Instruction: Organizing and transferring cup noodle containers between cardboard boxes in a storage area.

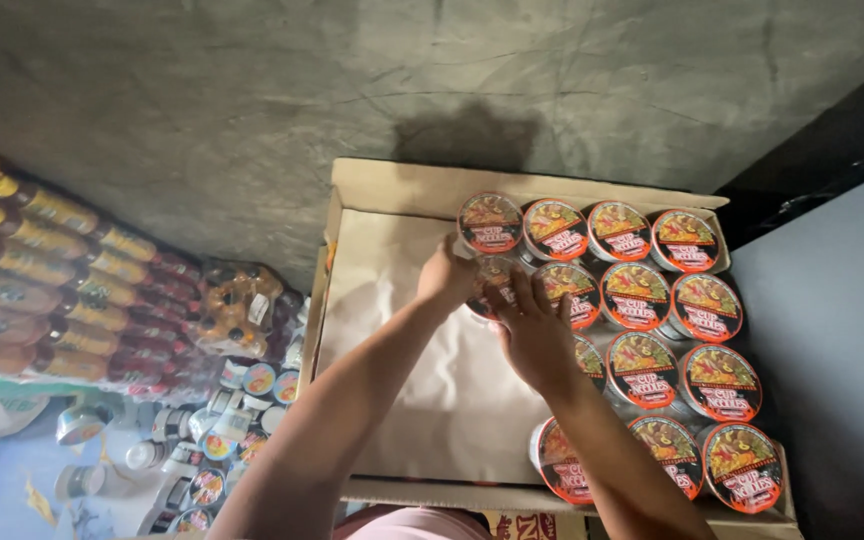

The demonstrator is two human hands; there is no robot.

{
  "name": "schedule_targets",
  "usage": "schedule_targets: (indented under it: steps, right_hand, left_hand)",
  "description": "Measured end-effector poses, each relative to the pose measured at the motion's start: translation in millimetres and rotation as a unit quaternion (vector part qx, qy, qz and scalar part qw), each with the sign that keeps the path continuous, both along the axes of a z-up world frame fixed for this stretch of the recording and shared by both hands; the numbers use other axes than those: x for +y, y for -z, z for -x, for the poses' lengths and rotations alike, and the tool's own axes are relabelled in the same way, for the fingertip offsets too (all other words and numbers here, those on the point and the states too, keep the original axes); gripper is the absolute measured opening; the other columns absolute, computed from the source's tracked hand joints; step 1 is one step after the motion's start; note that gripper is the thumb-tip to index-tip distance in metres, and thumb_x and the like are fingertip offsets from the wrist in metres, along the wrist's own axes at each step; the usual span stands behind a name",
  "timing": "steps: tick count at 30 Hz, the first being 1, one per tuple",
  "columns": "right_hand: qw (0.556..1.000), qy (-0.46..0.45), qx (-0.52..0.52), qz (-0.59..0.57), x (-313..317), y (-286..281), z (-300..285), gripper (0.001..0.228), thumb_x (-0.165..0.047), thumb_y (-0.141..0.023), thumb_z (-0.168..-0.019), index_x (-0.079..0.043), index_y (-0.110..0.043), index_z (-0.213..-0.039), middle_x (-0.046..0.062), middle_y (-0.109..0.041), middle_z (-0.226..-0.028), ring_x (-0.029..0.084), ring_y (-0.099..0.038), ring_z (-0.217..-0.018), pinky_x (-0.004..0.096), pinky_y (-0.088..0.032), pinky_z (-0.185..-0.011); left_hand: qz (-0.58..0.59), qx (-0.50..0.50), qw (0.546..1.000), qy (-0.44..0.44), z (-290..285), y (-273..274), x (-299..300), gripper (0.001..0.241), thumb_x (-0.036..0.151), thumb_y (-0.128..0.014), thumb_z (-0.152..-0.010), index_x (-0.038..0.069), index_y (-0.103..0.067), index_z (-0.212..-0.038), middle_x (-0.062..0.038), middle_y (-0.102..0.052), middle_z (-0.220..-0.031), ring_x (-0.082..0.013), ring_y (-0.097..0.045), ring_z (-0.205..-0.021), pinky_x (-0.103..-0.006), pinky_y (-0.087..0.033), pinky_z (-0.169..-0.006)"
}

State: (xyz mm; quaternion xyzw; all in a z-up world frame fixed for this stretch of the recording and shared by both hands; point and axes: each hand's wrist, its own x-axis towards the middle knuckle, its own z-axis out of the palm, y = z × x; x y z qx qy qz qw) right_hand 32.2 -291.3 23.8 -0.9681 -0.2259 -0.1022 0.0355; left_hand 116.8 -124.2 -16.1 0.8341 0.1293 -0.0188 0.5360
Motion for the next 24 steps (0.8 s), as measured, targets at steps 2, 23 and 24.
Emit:
schedule_targets:
  steps: [2, 23, 24]
  right_hand:
    - [1.000, -0.004, -0.001, -0.007, -1, 2, 1, 0.057, -0.038, -0.062, -0.090, -0.025, -0.052, -0.145, 0.021, -0.038, -0.157, 0.047, -0.040, -0.140, 0.077, -0.032, -0.101]
    - [0.923, -0.300, 0.052, -0.236, 175, -74, 88, 0.047, -0.018, -0.053, -0.108, 0.000, -0.047, -0.152, 0.026, -0.048, -0.155, 0.045, -0.048, -0.144, 0.047, -0.040, -0.117]
    - [0.908, -0.329, 0.071, -0.247, 197, -80, 98, 0.046, -0.018, -0.052, -0.109, 0.000, -0.047, -0.151, 0.025, -0.051, -0.154, 0.043, -0.052, -0.142, 0.044, -0.042, -0.117]
  left_hand:
    - [0.028, 0.009, 1.000, -0.002, 7, 4, 0, 0.063, 0.026, -0.066, -0.085, 0.013, -0.050, -0.145, -0.019, -0.074, -0.116, -0.0344, -0.072, -0.108, -0.0424, -0.056, -0.093]
    - [0.184, -0.207, 0.959, -0.067, 220, -49, 169, 0.019, 0.009, -0.068, -0.095, 0.008, -0.072, -0.114, -0.007, -0.075, -0.101, -0.0157, -0.069, -0.088, -0.0307, -0.056, -0.081]
    - [0.121, -0.244, 0.960, -0.069, 240, -60, 186, 0.018, 0.009, -0.069, -0.095, 0.008, -0.073, -0.113, -0.007, -0.075, -0.099, -0.0169, -0.070, -0.086, -0.0307, -0.057, -0.080]
